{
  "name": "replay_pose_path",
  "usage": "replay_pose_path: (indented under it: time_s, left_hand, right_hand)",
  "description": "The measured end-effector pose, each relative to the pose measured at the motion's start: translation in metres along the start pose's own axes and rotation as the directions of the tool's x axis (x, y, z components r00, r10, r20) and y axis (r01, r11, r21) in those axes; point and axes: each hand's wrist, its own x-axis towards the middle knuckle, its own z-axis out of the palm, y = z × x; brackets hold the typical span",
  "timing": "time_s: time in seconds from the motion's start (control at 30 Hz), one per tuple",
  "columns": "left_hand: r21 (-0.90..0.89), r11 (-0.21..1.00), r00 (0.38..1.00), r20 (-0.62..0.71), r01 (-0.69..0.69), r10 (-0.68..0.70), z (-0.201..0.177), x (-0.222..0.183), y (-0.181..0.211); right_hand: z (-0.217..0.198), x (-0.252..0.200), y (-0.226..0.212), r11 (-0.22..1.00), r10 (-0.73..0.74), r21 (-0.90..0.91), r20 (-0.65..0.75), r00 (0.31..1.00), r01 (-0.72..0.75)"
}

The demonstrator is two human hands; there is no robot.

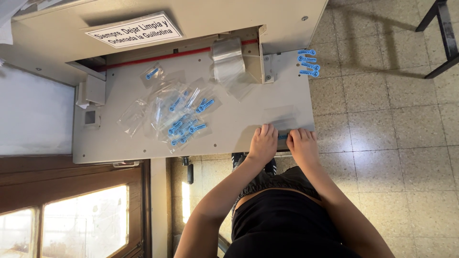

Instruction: The person is picking up small blue labels and placing them into small, clear plastic bags on a work surface.

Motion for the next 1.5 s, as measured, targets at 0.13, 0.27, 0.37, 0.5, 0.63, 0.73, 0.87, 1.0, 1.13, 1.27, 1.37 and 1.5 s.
replay_pose_path:
  time_s: [0.13,0.27,0.37,0.5,0.63,0.73,0.87,1.0,1.13,1.27,1.37,1.5]
  left_hand:
    - [0.012,1.000,1.000,0.026,0.014,-0.014,-0.008,0.002,0.002]
    - [0.075,0.997,0.989,0.140,0.035,-0.046,-0.011,0.004,0.008]
    - [0.153,0.986,0.949,0.297,0.063,-0.107,-0.014,0.009,0.017]
    - [0.253,0.957,0.813,0.521,0.143,-0.260,-0.030,0.024,0.024]
    - [0.225,0.966,0.793,0.560,0.131,-0.238,-0.031,0.013,0.015]
    - [0.164,0.968,0.853,0.460,0.191,-0.246,-0.030,-0.002,0.002]
    - [-0.092,0.993,0.996,0.069,0.070,-0.064,-0.068,-0.014,0.001]
    - [-0.247,0.947,0.978,-0.026,-0.206,0.207,-0.014,-0.038,0.008]
    - [-0.275,0.879,0.791,-0.588,-0.390,0.167,-0.057,-0.054,-0.009]
    - [-0.781,0.614,0.901,-0.176,0.118,-0.397,-0.084,-0.079,-0.051]
    - [-0.840,0.337,0.553,-0.053,0.426,-0.831,-0.108,-0.097,-0.108]
    - [-0.633,0.472,0.219,-0.438,0.614,-0.872,-0.095,-0.141,-0.190]
  right_hand:
    - [-0.001,0.001,0.000,1.000,-0.010,-0.002,-0.004,1.000,0.010]
    - [-0.001,0.002,-0.002,1.000,0.004,-0.029,0.013,1.000,-0.003]
    - [-0.007,0.006,-0.005,0.996,0.021,-0.089,0.015,1.000,-0.020]
    - [-0.026,0.017,-0.010,0.979,0.034,-0.203,-0.017,0.999,-0.037]
    - [-0.021,0.003,0.010,0.979,0.052,-0.197,-0.019,0.998,-0.055]
    - [-0.020,-0.008,0.032,0.954,0.252,-0.184,0.056,0.966,-0.238]
    - [-0.007,-0.009,0.073,0.825,0.550,0.138,0.024,0.835,-0.547]
    - [0.037,0.026,0.130,0.454,0.753,0.495,0.231,0.616,-0.741]
    - [-0.001,0.117,0.107,0.249,0.787,0.406,0.445,0.428,-0.879]
    - [0.063,0.144,0.155,-0.111,0.837,0.571,0.496,0.233,-0.814]
    - [0.125,0.136,0.208,-0.094,0.881,0.601,0.421,0.215,-0.793]
    - [0.158,0.116,0.220,-0.312,0.932,0.947,0.322,0.168,-0.080]
